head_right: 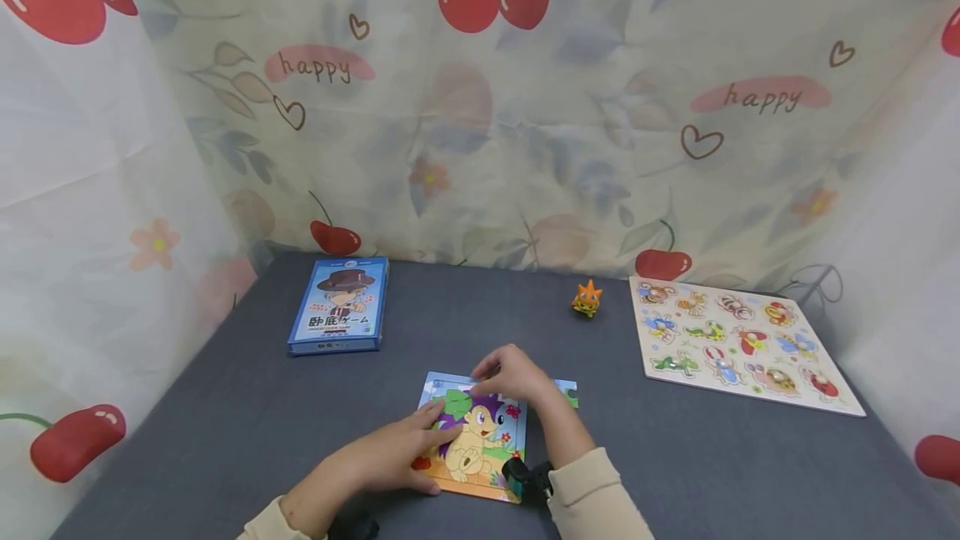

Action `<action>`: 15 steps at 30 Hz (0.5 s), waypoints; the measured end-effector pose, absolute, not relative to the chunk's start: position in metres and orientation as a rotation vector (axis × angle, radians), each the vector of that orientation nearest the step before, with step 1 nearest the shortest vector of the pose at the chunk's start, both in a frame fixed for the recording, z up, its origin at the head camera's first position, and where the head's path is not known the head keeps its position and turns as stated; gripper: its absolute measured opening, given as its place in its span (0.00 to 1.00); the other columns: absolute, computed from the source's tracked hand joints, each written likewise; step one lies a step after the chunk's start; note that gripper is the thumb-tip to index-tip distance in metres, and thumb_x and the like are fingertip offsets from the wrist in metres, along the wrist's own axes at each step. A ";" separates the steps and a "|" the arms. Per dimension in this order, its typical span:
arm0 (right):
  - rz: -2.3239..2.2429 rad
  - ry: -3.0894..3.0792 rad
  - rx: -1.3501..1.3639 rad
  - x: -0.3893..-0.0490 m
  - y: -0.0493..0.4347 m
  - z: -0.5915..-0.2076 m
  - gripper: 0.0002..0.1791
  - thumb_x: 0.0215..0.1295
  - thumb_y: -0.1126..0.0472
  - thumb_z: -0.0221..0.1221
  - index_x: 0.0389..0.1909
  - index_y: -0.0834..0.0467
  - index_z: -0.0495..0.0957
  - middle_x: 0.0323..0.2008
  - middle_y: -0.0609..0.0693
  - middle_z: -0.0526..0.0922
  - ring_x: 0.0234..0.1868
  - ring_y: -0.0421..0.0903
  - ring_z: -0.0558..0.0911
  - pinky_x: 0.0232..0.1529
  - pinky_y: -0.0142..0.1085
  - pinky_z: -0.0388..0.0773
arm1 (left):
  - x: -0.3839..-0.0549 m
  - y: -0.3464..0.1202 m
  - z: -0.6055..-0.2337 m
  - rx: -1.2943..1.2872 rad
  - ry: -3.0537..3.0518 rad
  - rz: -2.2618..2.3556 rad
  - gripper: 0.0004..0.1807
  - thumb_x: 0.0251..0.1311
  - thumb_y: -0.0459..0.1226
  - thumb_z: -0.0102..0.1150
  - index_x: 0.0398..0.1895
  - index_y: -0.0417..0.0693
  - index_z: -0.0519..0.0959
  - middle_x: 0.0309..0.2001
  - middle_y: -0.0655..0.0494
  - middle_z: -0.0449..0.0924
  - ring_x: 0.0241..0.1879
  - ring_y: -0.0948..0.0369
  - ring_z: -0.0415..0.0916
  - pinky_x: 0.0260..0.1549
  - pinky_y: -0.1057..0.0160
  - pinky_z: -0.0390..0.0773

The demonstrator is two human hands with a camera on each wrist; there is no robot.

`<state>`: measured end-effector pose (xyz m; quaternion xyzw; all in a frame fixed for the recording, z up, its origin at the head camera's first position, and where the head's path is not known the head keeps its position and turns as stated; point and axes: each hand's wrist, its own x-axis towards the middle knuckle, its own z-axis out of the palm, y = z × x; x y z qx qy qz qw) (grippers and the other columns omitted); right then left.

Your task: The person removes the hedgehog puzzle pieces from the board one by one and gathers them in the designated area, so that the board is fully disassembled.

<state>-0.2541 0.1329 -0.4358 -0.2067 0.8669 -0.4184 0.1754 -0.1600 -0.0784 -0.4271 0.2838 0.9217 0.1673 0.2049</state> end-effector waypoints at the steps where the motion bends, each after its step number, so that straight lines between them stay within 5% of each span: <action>1: -1.188 2.452 -0.588 -0.254 0.131 -0.437 0.12 0.54 0.63 0.65 0.38 0.65 0.83 0.33 0.55 0.85 0.29 0.38 0.80 0.32 0.31 0.77 | -0.160 -0.078 -0.427 0.796 2.570 0.468 0.38 0.50 0.51 0.66 0.66 0.60 0.65 0.72 0.43 0.51 0.71 0.46 0.50 0.62 0.48 0.65; 15: -1.194 2.446 -0.540 -0.252 0.118 -0.441 0.08 0.54 0.64 0.66 0.34 0.63 0.84 0.28 0.51 0.83 0.25 0.38 0.76 0.28 0.30 0.74 | -0.160 -0.078 -0.428 0.801 2.577 0.456 0.38 0.49 0.51 0.67 0.66 0.59 0.66 0.72 0.43 0.52 0.71 0.46 0.50 0.62 0.49 0.65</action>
